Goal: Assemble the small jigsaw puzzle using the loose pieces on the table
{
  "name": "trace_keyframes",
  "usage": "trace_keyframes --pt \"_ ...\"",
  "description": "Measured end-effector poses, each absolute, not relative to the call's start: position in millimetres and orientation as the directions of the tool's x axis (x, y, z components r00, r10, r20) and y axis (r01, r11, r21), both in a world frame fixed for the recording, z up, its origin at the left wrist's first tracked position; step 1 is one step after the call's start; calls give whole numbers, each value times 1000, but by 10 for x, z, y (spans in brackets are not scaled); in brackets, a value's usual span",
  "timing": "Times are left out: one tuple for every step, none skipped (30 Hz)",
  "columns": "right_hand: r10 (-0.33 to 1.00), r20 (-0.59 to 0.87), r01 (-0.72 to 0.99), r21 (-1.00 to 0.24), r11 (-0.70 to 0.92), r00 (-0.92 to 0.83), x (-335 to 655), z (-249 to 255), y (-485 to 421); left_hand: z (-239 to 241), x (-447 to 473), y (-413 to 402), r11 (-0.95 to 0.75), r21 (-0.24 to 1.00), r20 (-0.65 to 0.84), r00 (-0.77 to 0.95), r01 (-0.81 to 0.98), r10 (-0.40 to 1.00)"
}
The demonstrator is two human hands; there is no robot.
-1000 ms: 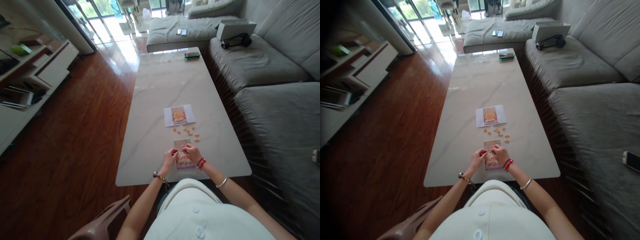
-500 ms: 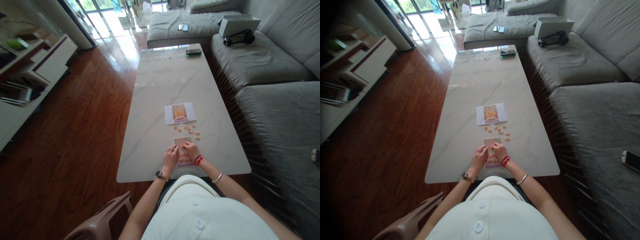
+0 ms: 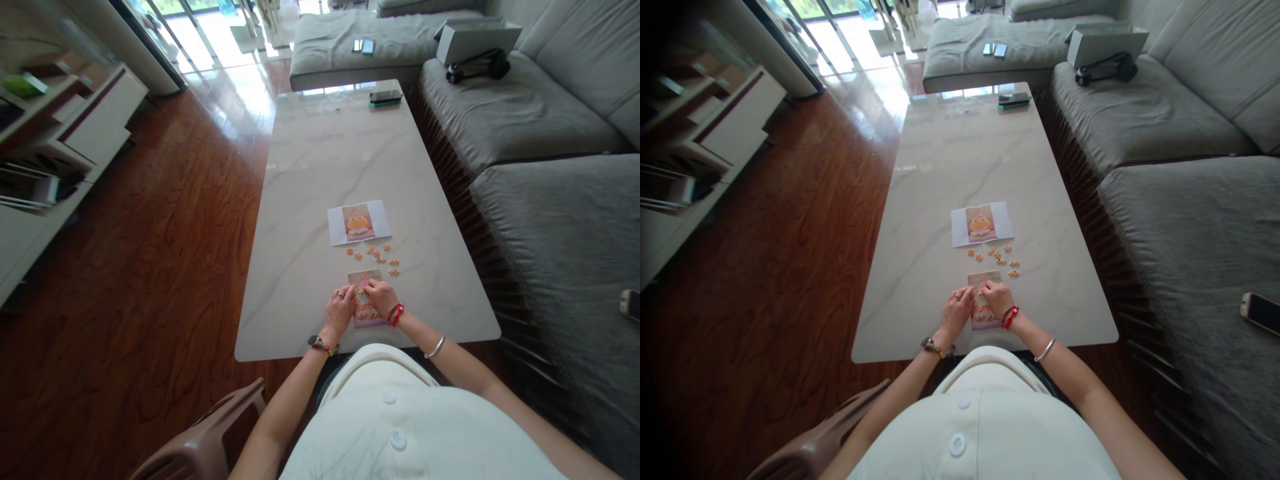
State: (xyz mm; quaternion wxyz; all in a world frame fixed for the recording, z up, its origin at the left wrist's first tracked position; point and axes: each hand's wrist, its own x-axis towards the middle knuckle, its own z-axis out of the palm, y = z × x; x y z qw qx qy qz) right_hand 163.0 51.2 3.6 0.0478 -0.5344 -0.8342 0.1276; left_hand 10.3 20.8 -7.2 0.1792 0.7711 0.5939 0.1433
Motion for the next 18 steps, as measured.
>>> trace_keyframes --pt "904 -47 879 -260 400 -426 1625 33 509 -86 98 204 -247 430 25 262 868 965" --pt "902 -36 876 -256 408 -430 1619 32 506 -99 94 200 -263 412 41 271 872 962" --pt "900 -24 874 -252 416 -435 1610 33 504 -110 90 196 -279 393 57 280 876 958" --pt "897 -14 871 -247 424 -441 1601 37 502 -118 86 194 -295 373 72 290 880 954" --pt "895 -7 869 -242 432 -447 1592 43 500 -124 83 192 -311 352 86 300 883 950" --pt "892 -3 867 -237 439 -453 1583 52 498 -127 81 191 -323 332 97 308 886 946" --pt "890 -3 866 -231 443 -456 1576 62 497 -129 79 190 -331 313 105 314 890 944" --pt "889 -7 867 -225 445 -458 1571 72 496 -129 79 190 -338 296 111 319 893 941" --pt "889 -11 869 -220 444 -458 1567 81 495 -130 79 189 -344 281 115 324 896 939" --pt "891 -14 872 -215 441 -454 1564 89 494 -130 80 189 -350 268 119 329 898 937" --pt "894 -16 875 -211 436 -449 1562 94 493 -132 81 189 -356 256 122 335 899 934" --pt "897 -15 879 -208 430 -442 1561 97 491 -134 82 189 -362 247 125 341 899 932" --pt "899 -13 881 -206 425 -437 1559 98 489 -137 83 188 -368 239 129 346 899 929" --pt "900 -10 882 -205 424 -435 1558 95 486 -140 84 188 -371 233 132 348 899 928" --pt "900 -7 882 -204 426 -436 1557 91 483 -143 84 187 -373 227 135 350 900 927" --pt "898 -3 879 -203 431 -440 1557 85 479 -144 85 187 -375 222 136 352 900 926" --pt "897 1 878 -203 433 -442 1557 78 474 -143 87 187 -376 216 136 354 901 925" --pt "897 7 877 -204 435 -443 1558 71 469 -140 89 188 -378 209 135 356 902 925"
